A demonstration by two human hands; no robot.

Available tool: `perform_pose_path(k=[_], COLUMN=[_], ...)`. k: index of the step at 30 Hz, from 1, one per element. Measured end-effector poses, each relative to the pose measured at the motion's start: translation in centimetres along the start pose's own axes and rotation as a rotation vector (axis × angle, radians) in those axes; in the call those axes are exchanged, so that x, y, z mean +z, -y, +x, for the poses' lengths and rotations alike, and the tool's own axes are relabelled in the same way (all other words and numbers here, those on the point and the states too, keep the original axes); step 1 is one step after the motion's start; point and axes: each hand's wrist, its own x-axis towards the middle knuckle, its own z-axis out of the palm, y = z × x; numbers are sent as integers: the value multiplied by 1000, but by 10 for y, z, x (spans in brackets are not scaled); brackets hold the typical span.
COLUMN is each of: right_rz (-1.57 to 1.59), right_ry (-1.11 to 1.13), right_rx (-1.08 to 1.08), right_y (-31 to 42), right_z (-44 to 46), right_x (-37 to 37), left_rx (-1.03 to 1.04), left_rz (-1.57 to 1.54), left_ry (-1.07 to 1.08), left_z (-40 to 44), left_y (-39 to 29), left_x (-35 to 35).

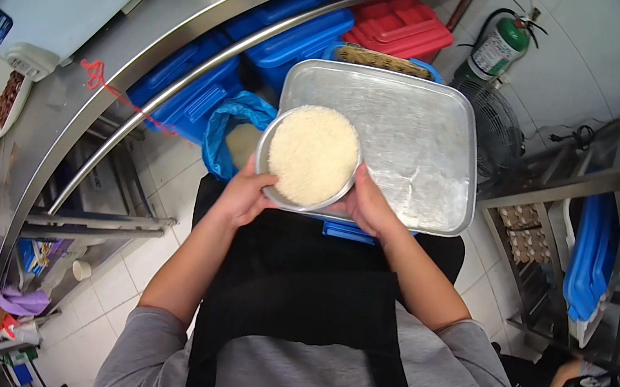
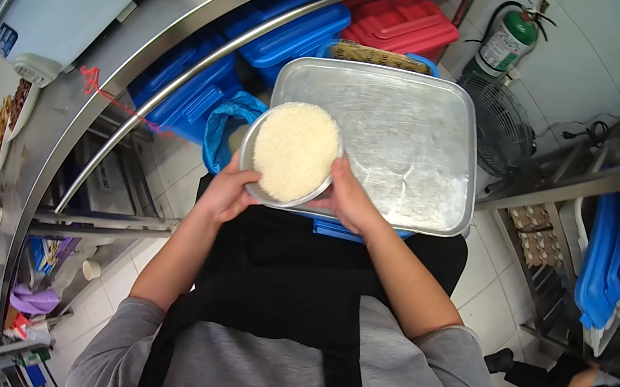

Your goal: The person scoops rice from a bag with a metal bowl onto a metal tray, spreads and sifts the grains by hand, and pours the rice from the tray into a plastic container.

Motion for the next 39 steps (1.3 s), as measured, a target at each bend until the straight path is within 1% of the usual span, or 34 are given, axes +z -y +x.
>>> perform_pose_path(k=[5, 7, 9, 10, 11, 13, 14, 15, 16, 17, 19, 21, 23, 24, 25, 27, 28, 29, 30, 31, 32, 33, 35, 36, 37, 38, 39], right_rz=[15, -72, -65, -51, -39, -59, -56, -52, 2, -4, -228, -283, -179, -176, -182, -293, -295, -213, -132, -137, -173, -209, -185, -159, -164, -181, -200], right_ry=[-137, -210, -247, -290, -331, -345, -394, -444, -492, -485, -560, -538, -542, -593, -594, -535, -537, -566, -596, -601, -604, -606, -582, -557, -556, -601, -648], right_rx=[12, -12, 7, 23, 39, 62, 65, 67, 33, 44, 8, 43, -10, -31, -25, 3, 8, 13, 18, 25, 4, -16, 26, 59, 66, 47, 29], right_y=[32, 38, 45, 46, 47, 51, 54, 54, 53, 55, 61, 74, 80, 81, 83, 87, 88, 88, 89, 88, 87, 85, 88, 90, 89, 88, 87], right_z=[-12, -14, -16, -15, -14, -12, -11, -9, -6, -4, -2, -1, 2, 4, 4, 4, 5, 5, 4, 3, 4, 4, 1, 2, 5, 6, 7], right_x=[-31, -39, -39, -44, -48, -55, -59, -61, -64, -63, -66, -66, -67, -64, -63, -61, -61, -61, -62, -61, -58, -57, -61, -62, -63, -61, -60], left_rx=[-40, -49, -76, -116, -110, -206, -196, -191, 0, 188, 744, 1026, 1134, 1229, 1321, 1384, 1468, 1242, 1360, 1479, 1372, 1354, 1227, 1222, 1178, 1130, 1135], left_rz=[-135, -168, -209, -157, -173, 37, 160, 147, 374, 602, 1003, 1082, 1175, 1272, 1370, 1554, 1653, 1668, 1667, 1662, 1704, 1722, 1590, 1586, 1515, 1442, 1448], left_ry=[36, 28, 145, 194, 183, 193, 106, 93, 28, -39, -134, -241, -333, -357, -383, -455, -451, -459, -463, -467, -433, -417, -330, -336, -325, -310, -318], left_z=[44, 52, 52, 53, 48, 39, 31, 27, 26, 26, 20, 5, -2, 1, 5, 11, 13, 1, 2, 7, 7, 13, 22, 25, 28, 32, 35], left_y=[36, 45, 51, 51, 46, 35, 28, 22, 15, 6, -34, -91, -140, -159, -175, -198, -210, -217, -224, -231, -240, -247, -256, -260, -264, -266, -267], left_x=[52, 60, 62, 59, 59, 57, 57, 52, 45, 38, 25, 31, 33, 29, 23, 18, 16, 29, 30, 29, 28, 23, 18, 17, 17, 18, 19])
